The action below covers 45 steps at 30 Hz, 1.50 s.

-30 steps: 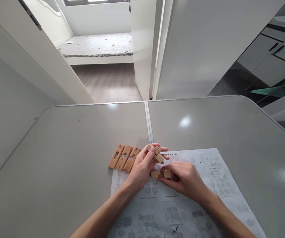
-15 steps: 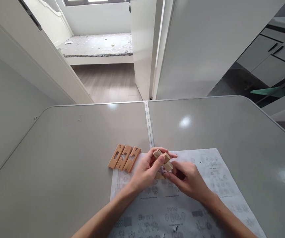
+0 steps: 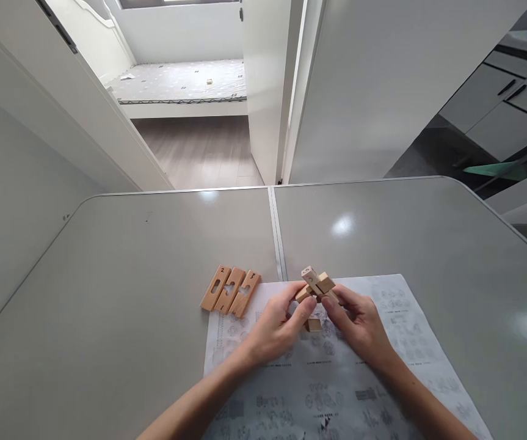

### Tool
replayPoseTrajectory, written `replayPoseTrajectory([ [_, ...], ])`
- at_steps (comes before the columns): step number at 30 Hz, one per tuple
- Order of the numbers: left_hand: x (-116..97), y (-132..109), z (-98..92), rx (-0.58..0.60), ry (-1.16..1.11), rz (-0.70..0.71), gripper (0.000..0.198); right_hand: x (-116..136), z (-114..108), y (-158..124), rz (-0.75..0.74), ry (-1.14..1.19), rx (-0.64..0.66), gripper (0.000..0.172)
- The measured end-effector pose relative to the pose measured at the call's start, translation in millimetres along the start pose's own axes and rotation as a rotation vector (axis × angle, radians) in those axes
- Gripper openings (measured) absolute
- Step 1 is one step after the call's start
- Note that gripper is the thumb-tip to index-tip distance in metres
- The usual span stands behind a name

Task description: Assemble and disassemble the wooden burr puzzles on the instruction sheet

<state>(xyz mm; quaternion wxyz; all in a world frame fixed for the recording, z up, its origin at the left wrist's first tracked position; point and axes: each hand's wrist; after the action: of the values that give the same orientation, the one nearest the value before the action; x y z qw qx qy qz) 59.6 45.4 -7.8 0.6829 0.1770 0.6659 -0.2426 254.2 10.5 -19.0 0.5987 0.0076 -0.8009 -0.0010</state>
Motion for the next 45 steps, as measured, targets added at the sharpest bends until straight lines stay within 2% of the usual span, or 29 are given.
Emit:
replayPoseTrajectory([
  [7, -1.6, 1.2, 2.8, -0.046, 0.151, 0.036, 0.036, -1.3, 1.5, -1.2, -0.005, -0.029, -0.056, 0.045],
  [12, 0.5, 0.8, 4.5, -0.080, 0.217, 0.085, 0.028, 1.2, 0.7, -0.5, -0.013, -0.033, -0.048, 0.046],
  [28, -2.4, 0.2, 7.4, -0.114, 0.164, 0.106, 0.022, 2.9, -0.9, -0.3, -0.019, 0.009, -0.001, 0.048],
  [34, -3.2, 0.4, 6.3, -0.106, 0.176, 0.104, 0.022, 5.0, -3.2, 1.3, 0.048, 0.103, 0.058, 0.054],
  [45, -3.7, 0.0, 5.7, -0.111, 0.207, 0.079, 0.023, -3.1, -6.5, -0.7, 0.198, 0.264, 0.163, 0.050],
])
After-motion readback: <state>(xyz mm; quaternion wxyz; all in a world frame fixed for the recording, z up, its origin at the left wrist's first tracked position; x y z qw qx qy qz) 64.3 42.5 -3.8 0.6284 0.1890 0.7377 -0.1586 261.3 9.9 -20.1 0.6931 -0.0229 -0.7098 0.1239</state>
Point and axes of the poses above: each hand's wrist, its own y-axis towards the middle knuckle, its own z-axis out of the palm, x = y × z, and after that the axes turned 2 degrees about z, right-handed
